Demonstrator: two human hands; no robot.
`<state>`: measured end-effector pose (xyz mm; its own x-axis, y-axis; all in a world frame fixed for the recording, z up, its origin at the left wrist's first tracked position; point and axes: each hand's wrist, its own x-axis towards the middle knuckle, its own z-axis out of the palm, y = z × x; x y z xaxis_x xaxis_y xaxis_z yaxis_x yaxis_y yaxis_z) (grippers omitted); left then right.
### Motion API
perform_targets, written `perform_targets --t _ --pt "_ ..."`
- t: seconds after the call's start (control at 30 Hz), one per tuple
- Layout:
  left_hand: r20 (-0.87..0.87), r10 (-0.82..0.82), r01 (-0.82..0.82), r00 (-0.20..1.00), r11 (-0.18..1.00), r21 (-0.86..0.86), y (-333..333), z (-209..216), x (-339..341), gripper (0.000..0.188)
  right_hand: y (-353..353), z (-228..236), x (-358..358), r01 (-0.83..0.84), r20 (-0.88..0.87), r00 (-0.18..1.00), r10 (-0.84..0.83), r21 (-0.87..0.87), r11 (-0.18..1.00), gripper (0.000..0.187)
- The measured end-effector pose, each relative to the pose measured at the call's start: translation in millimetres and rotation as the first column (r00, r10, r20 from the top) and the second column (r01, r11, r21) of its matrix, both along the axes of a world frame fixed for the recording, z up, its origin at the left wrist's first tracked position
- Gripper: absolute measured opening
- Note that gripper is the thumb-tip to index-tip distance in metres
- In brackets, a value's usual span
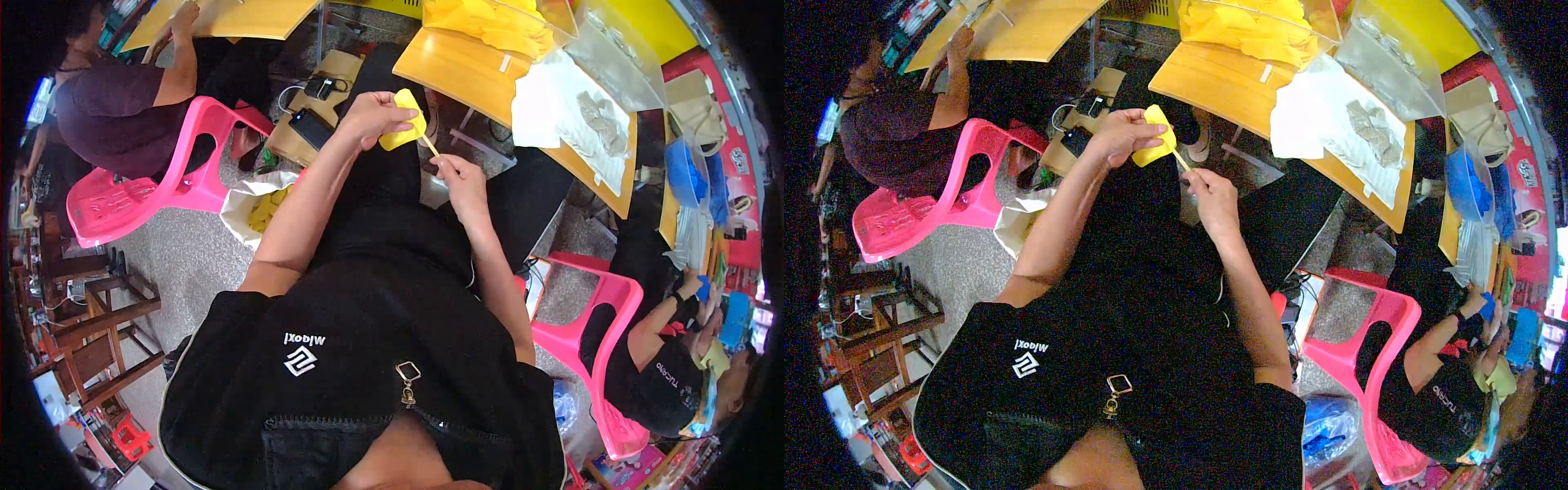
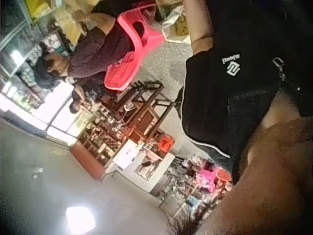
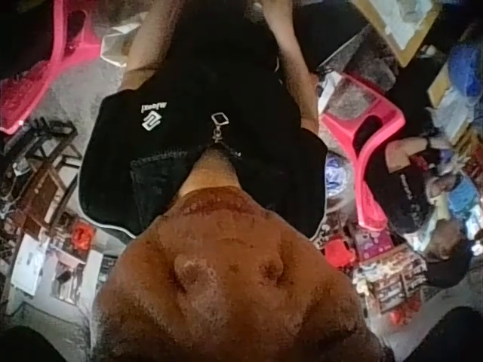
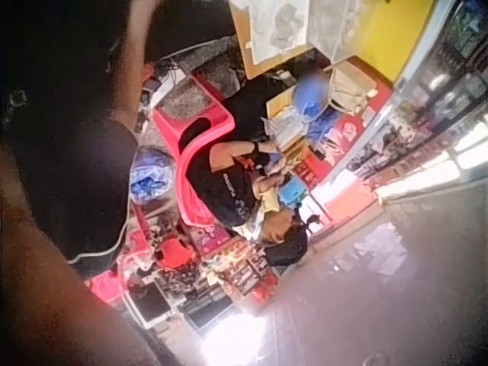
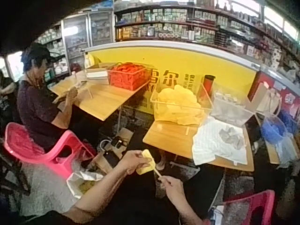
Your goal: Assembling small yellow paper flags by attaching precut yellow shapes to thin wooden sticks.
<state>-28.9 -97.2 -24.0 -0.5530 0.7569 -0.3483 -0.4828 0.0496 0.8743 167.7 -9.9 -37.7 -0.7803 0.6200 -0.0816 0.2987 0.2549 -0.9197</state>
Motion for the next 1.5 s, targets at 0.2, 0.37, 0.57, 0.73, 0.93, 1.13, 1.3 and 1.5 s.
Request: perform_targets --t 0.2,0.37,0.57,0.73,0.93,1.13,1.3,1.5 --pt "0.243 -0.026 -0.009 0.97 0.99 0.143 -10 -4 -6 0.018 -2 6 -3 -0.01 0.06 0.998 0.01 -0.005 1.0 0.023" --pt "0.21 -0.02 -0.008 0.978 0.991 0.132 -9 -9 -3 0.025 2 0 -1 -0.007 0.04 0.999 0.012 -0.112 0.994 0.021" --pt "0.124 0.05 -0.062 0.991 0.994 0.091 -3 -8 6 0.028 -2 -2 -4 -0.001 -0.088 0.993 -0.079 -0.676 0.737 0.019" --pt "0.148 0.054 -0.073 0.987 0.989 0.126 -7 -11 0 0.031 -6 0 -5 -0.041 -0.129 0.986 -0.109 -0.811 0.584 0.019" --pt "0.119 0.044 -0.058 0.992 0.992 0.115 -13 -6 -2 0.032 -1 -3 -4 -0.07 -0.065 0.997 0.034 -0.72 0.69 0.02" --pt "0.13 -0.015 0.009 0.991 0.999 0.048 -10 -4 9 0.033 -8 -7 -6 -0.009 -0.058 0.998 -0.031 -0.599 0.8 0.02" --pt "0.142 -0.002 -0.012 0.99 0.995 0.096 -8 -10 3 0.033 -9 -5 -8 -0.014 -0.106 0.992 -0.073 -0.651 0.759 0.02" --pt "0.116 0.045 -0.062 0.992 0.988 0.142 -8 -8 2 0.033 -18 0 -8 -0.006 -0.152 0.974 -0.167 -0.756 0.654 0.02"
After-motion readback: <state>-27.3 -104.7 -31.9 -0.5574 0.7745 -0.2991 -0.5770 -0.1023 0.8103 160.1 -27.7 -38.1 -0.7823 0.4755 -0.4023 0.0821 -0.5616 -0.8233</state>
